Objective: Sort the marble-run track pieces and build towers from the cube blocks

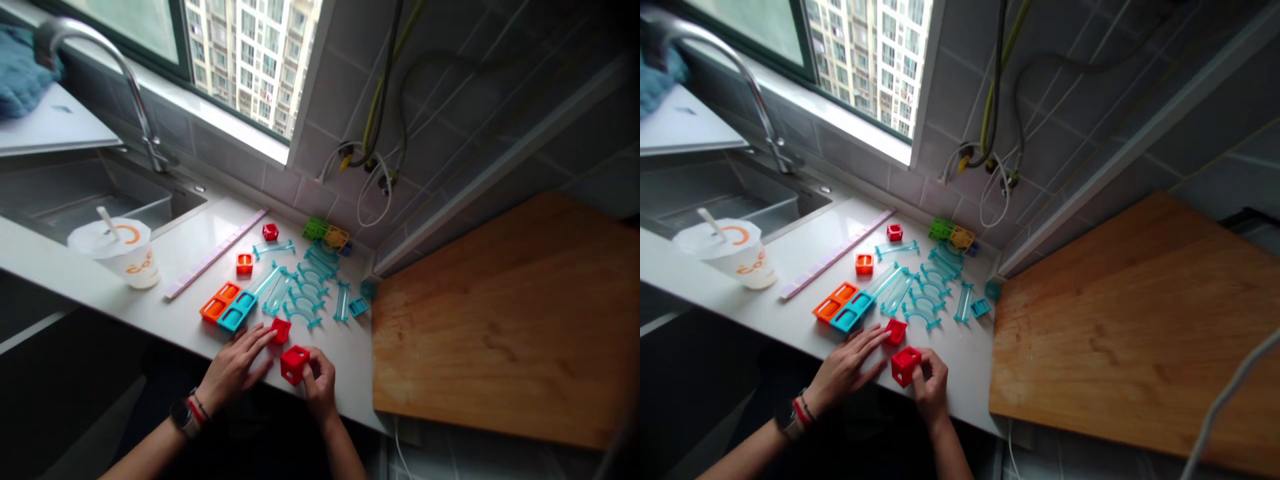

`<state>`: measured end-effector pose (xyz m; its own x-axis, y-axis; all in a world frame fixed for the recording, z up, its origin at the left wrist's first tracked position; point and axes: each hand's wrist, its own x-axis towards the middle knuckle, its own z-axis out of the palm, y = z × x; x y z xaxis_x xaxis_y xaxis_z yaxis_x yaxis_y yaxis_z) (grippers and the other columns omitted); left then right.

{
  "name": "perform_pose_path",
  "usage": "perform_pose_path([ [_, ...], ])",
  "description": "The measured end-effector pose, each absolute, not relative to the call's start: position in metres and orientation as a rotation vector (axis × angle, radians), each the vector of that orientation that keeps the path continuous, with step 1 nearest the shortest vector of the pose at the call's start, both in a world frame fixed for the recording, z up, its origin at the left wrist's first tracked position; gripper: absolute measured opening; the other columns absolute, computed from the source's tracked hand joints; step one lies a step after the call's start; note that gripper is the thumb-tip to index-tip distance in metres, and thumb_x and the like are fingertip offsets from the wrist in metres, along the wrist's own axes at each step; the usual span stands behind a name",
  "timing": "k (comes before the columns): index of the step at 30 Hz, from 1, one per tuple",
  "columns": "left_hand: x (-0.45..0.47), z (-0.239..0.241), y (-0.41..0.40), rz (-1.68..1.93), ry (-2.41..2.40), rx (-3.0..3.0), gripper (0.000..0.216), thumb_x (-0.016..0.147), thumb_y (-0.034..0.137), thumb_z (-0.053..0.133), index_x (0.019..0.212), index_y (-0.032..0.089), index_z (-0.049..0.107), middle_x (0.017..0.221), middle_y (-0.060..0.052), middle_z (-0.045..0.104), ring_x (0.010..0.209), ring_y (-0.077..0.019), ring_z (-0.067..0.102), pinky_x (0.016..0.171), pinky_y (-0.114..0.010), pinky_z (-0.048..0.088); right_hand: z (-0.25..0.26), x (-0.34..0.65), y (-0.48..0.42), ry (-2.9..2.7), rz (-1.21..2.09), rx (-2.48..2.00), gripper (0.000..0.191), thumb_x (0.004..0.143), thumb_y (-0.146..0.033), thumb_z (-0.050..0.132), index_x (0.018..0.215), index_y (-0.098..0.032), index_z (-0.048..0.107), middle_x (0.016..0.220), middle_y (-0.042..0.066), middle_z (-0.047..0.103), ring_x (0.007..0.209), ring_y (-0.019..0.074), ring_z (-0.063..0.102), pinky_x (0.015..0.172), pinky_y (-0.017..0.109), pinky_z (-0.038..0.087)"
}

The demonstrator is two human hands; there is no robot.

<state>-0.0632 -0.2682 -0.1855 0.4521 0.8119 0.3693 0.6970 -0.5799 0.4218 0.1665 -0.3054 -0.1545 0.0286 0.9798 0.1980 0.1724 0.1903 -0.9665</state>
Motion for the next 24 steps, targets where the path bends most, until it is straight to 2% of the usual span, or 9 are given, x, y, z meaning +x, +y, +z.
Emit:
perform_pose_path([
  [3, -0.067, -0.189, -0.265, 0.83, 1.31, 2.541, 0.061, 0.098, 0.039, 0.061, 0.156, 0.027, 0.044, 0.155, -0.008, 0.055, 0.142, -0.0304, 0.054, 0.116, -0.047, 0.049, -0.163, 0.169, -0.302, -1.306, 0.948, -1.194, 0.026, 0.097, -0.041, 0.055, 0.09, -0.019, 0.068, 0.089, 0.007, 0.073, 0.079, 0.0223, 0.068, 0.072, 0.032, 0.055],
  [10, -0.071, -0.192, -0.262, 0.888, 1.294, 2.576, 0.061, 0.097, 0.036, 0.064, 0.154, 0.024, 0.046, 0.15, -0.009, 0.06, 0.14, -0.0293, 0.056, 0.115, -0.045, 0.051, -0.181, 0.177, -0.297, -1.054, 0.992, -1.208, 0.033, 0.098, -0.047, 0.057, 0.082, -0.019, 0.064, 0.075, 0.002, 0.065, 0.068, 0.0175, 0.058, 0.066, 0.028, 0.05],
  [15, -0.072, -0.195, -0.26, 1.067, 1.287, 2.474, 0.04, 0.098, 0.031, 0.06, 0.138, 0.022, 0.057, 0.139, -0.011, 0.068, 0.129, -0.0274, 0.065, 0.108, -0.04, 0.057, -0.177, 0.178, -0.289, -0.962, 0.97, -1.238, 0.033, 0.096, -0.05, 0.059, 0.09, -0.019, 0.068, 0.083, 0.004, 0.068, 0.073, 0.0187, 0.061, 0.069, 0.029, 0.053],
  [17, -0.074, -0.196, -0.259, 1.137, 1.248, 2.409, 0.031, 0.1, 0.029, 0.057, 0.13, 0.022, 0.059, 0.133, -0.012, 0.071, 0.124, -0.0266, 0.069, 0.107, -0.039, 0.057, -0.173, 0.183, -0.287, -0.927, 0.914, -1.301, 0.033, 0.095, -0.051, 0.062, 0.085, -0.019, 0.065, 0.079, 0.002, 0.065, 0.069, 0.0171, 0.058, 0.063, 0.026, 0.05],
  [20, -0.079, -0.196, -0.261, 1.152, 1.189, 2.306, 0.026, 0.101, 0.027, 0.055, 0.126, 0.023, 0.06, 0.128, -0.011, 0.074, 0.119, -0.0255, 0.072, 0.106, -0.038, 0.058, -0.17, 0.201, -0.284, -0.882, 0.758, -1.454, 0.041, 0.092, -0.055, 0.063, 0.071, -0.021, 0.055, 0.062, -0.003, 0.053, 0.054, 0.0134, 0.048, 0.049, 0.023, 0.042],
  [22, -0.084, -0.194, -0.266, 1.137, 1.173, 2.24, 0.025, 0.101, 0.028, 0.054, 0.125, 0.023, 0.061, 0.124, -0.011, 0.076, 0.115, -0.025, 0.074, 0.101, -0.036, 0.06, -0.169, 0.217, -0.281, -0.856, 0.627, -1.565, 0.047, 0.091, -0.059, 0.062, 0.066, -0.022, 0.05, 0.053, -0.006, 0.047, 0.047, 0.0121, 0.042, 0.044, 0.023, 0.037],
  [24, -0.089, -0.189, -0.272, 1.127, 1.177, 2.178, 0.024, 0.101, 0.029, 0.055, 0.123, 0.023, 0.061, 0.117, -0.01, 0.078, 0.106, -0.0242, 0.077, 0.093, -0.032, 0.064, -0.17, 0.234, -0.279, -0.814, 0.519, -1.634, 0.049, 0.091, -0.062, 0.062, 0.065, -0.022, 0.051, 0.05, -0.006, 0.047, 0.043, 0.0115, 0.039, 0.04, 0.022, 0.033],
])
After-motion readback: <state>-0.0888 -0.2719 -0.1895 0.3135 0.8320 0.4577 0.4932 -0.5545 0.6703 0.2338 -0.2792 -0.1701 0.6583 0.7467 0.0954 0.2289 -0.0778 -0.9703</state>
